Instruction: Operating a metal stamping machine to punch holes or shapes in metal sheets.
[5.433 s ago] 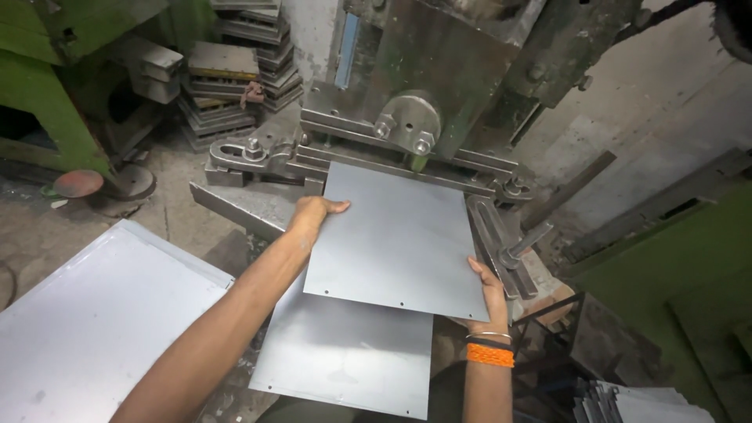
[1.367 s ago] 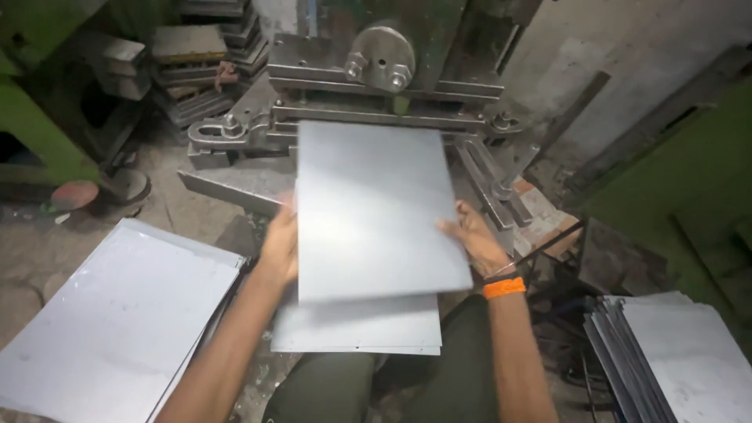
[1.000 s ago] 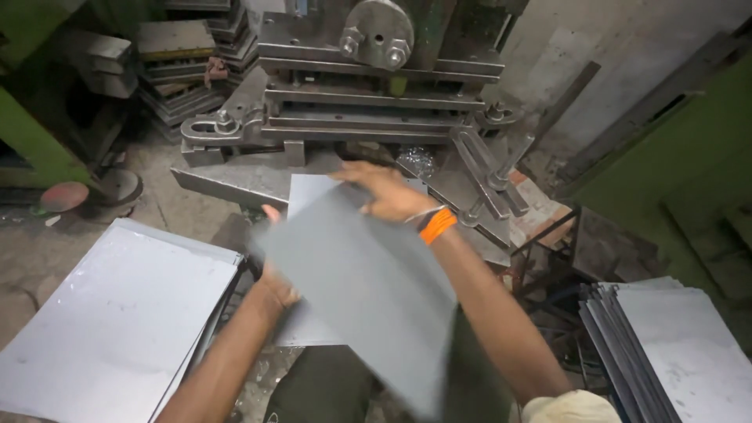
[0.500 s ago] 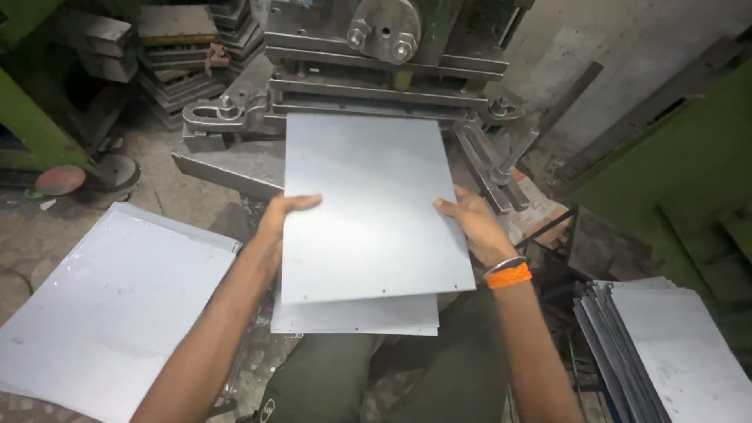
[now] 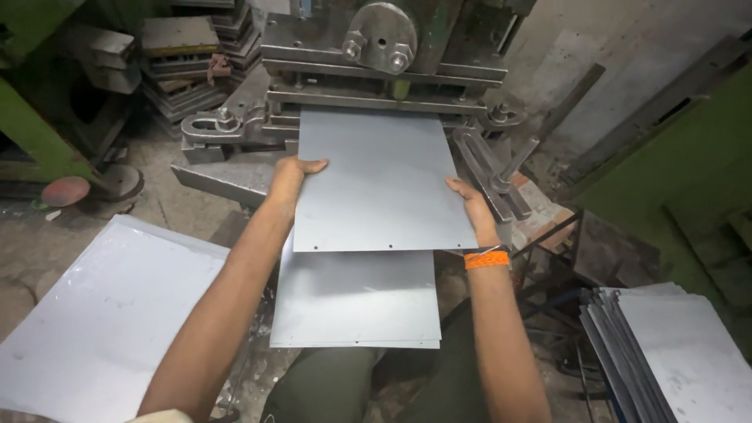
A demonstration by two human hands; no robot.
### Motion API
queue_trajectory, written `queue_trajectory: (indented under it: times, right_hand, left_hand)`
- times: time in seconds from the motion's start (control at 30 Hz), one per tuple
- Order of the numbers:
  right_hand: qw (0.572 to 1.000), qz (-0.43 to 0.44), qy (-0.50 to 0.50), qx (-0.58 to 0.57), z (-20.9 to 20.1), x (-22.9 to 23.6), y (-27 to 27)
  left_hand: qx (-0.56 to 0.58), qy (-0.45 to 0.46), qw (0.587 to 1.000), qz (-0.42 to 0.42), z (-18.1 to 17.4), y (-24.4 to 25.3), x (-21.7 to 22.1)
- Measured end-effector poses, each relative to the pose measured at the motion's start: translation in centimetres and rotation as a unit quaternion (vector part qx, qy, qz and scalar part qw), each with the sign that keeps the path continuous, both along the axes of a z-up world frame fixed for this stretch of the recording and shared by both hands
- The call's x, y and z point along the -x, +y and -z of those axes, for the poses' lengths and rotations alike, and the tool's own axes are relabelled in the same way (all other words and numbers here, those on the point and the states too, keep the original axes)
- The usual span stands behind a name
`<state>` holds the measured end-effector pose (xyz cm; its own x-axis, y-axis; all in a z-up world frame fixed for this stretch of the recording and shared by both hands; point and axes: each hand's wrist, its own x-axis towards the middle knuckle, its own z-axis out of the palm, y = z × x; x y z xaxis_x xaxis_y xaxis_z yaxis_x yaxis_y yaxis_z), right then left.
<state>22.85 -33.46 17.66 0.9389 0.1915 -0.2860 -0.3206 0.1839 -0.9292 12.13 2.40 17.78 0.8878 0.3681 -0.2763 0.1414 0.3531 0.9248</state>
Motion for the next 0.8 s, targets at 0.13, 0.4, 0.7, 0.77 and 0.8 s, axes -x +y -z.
queue_trajectory:
  times: [0.13,0.4,0.7,0.77,0.8]
  right_hand:
    - [0.998,0.003,-0.004,-0.063,5.5,-5.4,-1.8]
    - [0.990,0.033,0.066,-0.122,7.2,-7.8,-3.6]
    - [0.992,0.031,0.063,-0.103,6.0,-6.9,-3.0]
    - [0.992,0.033,0.062,-0.104,5.5,-6.1,-2.7]
    - [0.992,0.036,0.061,-0.105,5.2,-5.7,-2.6]
  left_hand:
    - [-0.029,0.001,0.999,-0.029,-1.5,-1.6,1.1]
    - [-0.068,-0.014,0.996,-0.059,-4.3,-3.8,2.3]
    - [-0.080,0.023,0.995,-0.063,-3.1,-3.3,1.2]
    - [-0.076,0.022,0.995,-0.065,-2.8,-3.2,1.2]
    - [-0.072,0.022,0.995,-0.066,-2.7,-3.2,1.1]
